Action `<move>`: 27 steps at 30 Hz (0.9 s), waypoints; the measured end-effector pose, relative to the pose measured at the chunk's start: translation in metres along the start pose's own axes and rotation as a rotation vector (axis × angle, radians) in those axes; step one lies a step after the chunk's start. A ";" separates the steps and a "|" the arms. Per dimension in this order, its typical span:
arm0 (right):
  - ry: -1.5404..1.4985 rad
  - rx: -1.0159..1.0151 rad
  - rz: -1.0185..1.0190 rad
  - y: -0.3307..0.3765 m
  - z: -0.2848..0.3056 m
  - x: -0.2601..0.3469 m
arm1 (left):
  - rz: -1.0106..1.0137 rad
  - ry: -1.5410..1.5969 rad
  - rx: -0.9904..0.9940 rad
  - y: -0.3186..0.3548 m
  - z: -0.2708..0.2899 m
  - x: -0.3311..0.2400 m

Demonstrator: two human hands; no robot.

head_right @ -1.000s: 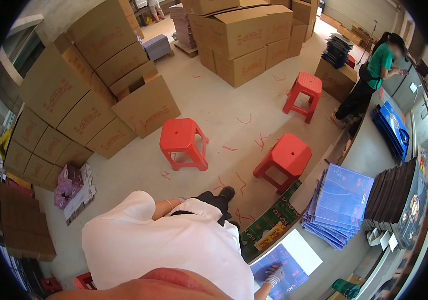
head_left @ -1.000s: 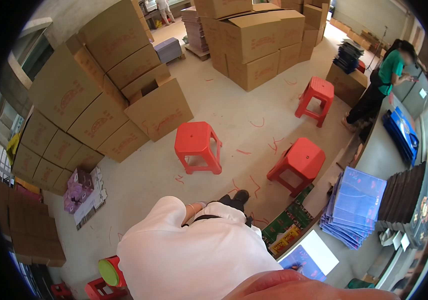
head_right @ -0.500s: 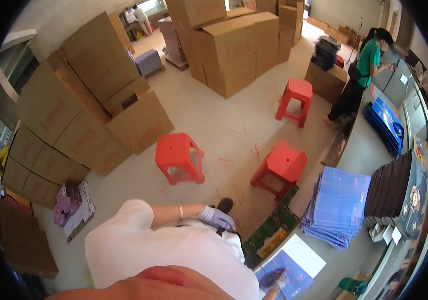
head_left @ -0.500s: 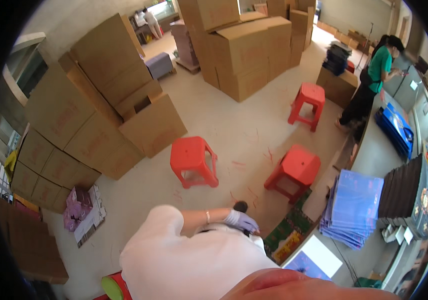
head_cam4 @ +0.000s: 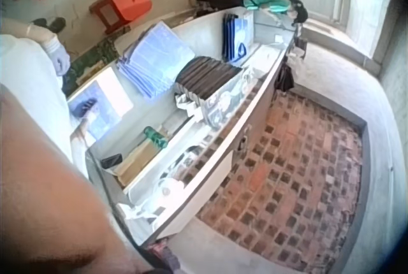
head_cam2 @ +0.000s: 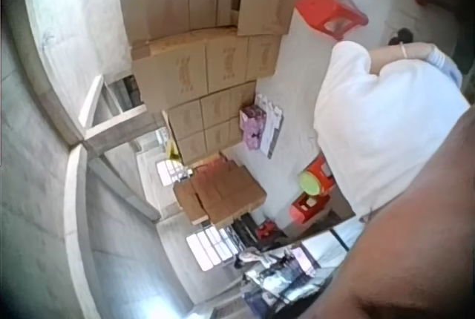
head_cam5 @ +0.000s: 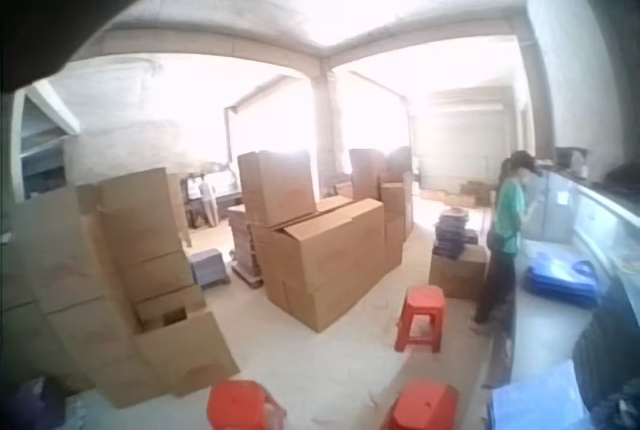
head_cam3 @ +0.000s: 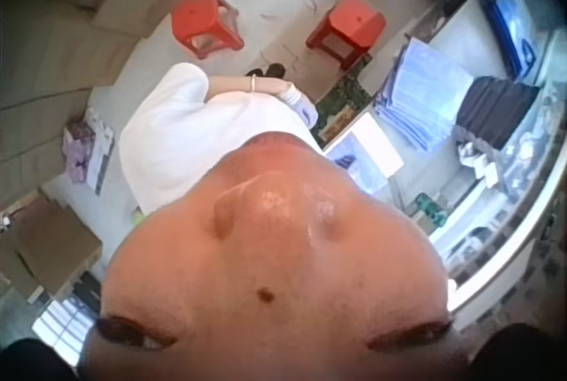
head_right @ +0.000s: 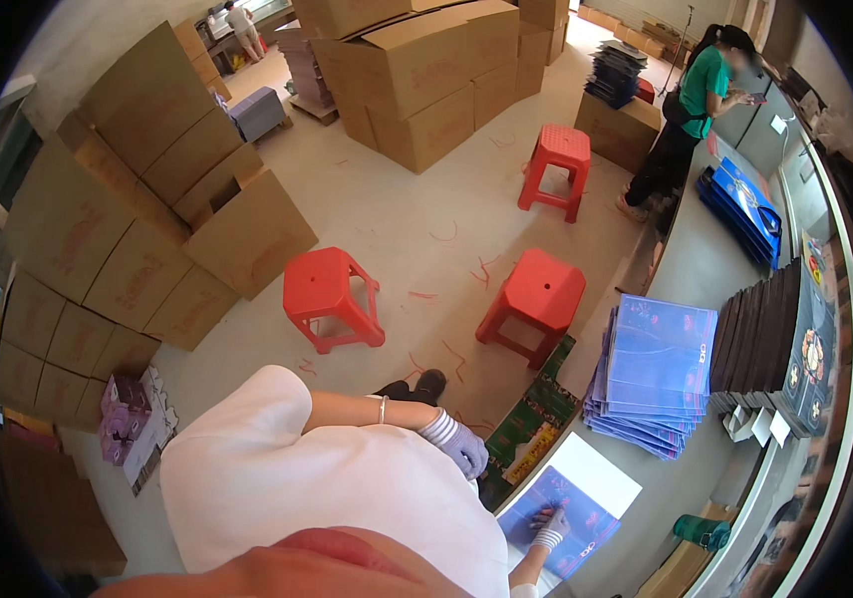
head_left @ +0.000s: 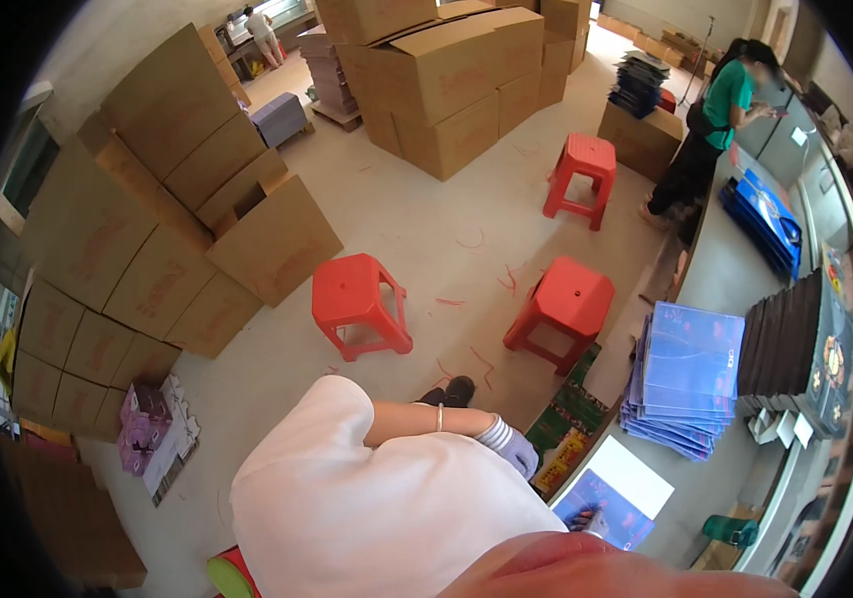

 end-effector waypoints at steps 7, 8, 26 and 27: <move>-0.109 -0.030 -0.027 -0.043 0.020 -0.045 | -0.080 -0.178 -0.084 0.010 0.014 -0.013; -0.102 -0.039 -0.008 -0.053 0.027 -0.048 | -0.107 -0.191 -0.104 0.006 0.008 -0.009; -0.067 0.042 0.049 -0.036 0.015 -0.019 | 0.070 -0.391 -0.164 0.007 0.021 -0.020; -0.057 0.035 -0.021 -0.034 0.017 -0.026 | 0.168 -0.363 -0.173 0.014 0.020 -0.018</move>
Point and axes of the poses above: each hand's wrist, its own y-axis away from the middle knuckle, its own z-axis out of the back of the hand, x = y × z, the point moved 6 cm from there along -y, towards the middle knuckle, and after that the axes turned 6 degrees about -y, right-handed, at the moved point
